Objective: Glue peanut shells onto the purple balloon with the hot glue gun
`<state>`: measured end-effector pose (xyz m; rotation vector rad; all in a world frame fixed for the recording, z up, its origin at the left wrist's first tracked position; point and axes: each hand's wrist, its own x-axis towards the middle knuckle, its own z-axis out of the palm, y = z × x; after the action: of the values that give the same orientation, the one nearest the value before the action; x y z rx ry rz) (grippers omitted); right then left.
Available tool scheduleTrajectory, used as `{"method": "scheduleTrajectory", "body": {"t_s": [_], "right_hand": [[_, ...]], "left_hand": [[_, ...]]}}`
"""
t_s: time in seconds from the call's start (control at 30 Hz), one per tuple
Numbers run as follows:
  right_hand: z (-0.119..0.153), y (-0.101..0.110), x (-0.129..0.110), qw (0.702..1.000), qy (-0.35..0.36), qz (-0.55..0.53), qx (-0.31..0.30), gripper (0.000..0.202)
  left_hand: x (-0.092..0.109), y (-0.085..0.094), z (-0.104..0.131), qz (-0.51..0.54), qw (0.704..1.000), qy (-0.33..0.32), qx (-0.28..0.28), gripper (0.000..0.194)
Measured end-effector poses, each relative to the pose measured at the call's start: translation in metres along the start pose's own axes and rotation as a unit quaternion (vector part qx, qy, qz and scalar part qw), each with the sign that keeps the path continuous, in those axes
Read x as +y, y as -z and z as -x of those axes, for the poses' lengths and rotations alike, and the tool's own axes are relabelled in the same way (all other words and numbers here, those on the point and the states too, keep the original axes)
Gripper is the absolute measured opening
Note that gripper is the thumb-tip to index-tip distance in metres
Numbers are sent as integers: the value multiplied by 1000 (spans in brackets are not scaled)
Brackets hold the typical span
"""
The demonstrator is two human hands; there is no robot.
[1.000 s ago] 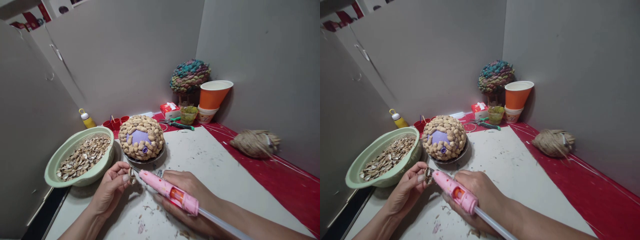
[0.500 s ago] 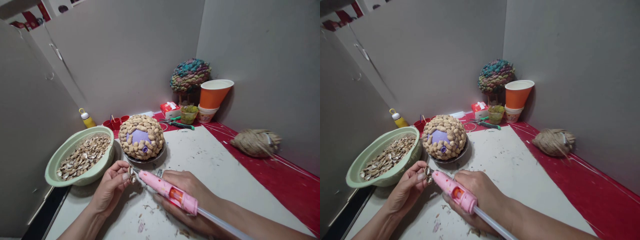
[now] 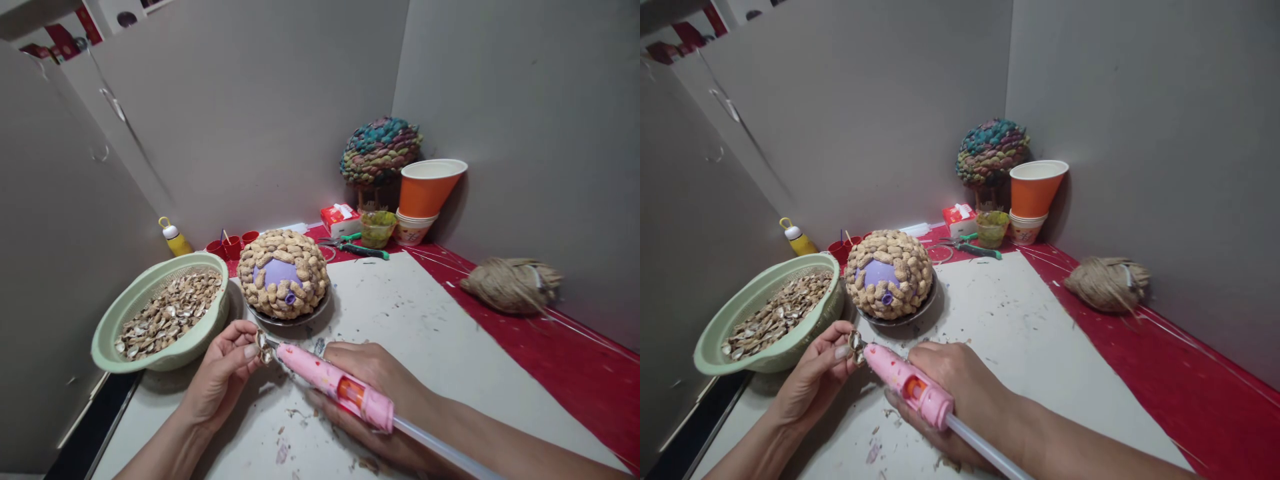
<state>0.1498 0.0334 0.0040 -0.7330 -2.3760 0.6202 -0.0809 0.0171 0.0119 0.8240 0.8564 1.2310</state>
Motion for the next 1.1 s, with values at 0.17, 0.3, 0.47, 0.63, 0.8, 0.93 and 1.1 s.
{"method": "scheduleTrajectory", "body": {"t_s": [0.17,0.3,0.47,0.63,0.8,0.93,1.1], "right_hand": [[-1,0,0,1000,1,-1,4,24],[-1,0,0,1000,2,6,6,24],[-1,0,-1,1000,7,10,10,24],[-2,0,-2,999,11,29,12,22],[-2,1,-3,999,14,31,8,23],[-1,1,-2,999,22,33,11,23],[0,0,-2,999,21,33,8,22]], "left_hand": [[0,0,0,2,1000,-10,-2,22],[-1,1,1,0,1000,-11,-8,21],[0,1,1,4,1000,-11,-8,20],[1,0,0,9,1000,-14,0,20],[2,0,0,12,1000,-17,-2,20],[3,-1,0,13,1000,-18,-1,20],[4,0,0,15,1000,-22,6,21]]}}
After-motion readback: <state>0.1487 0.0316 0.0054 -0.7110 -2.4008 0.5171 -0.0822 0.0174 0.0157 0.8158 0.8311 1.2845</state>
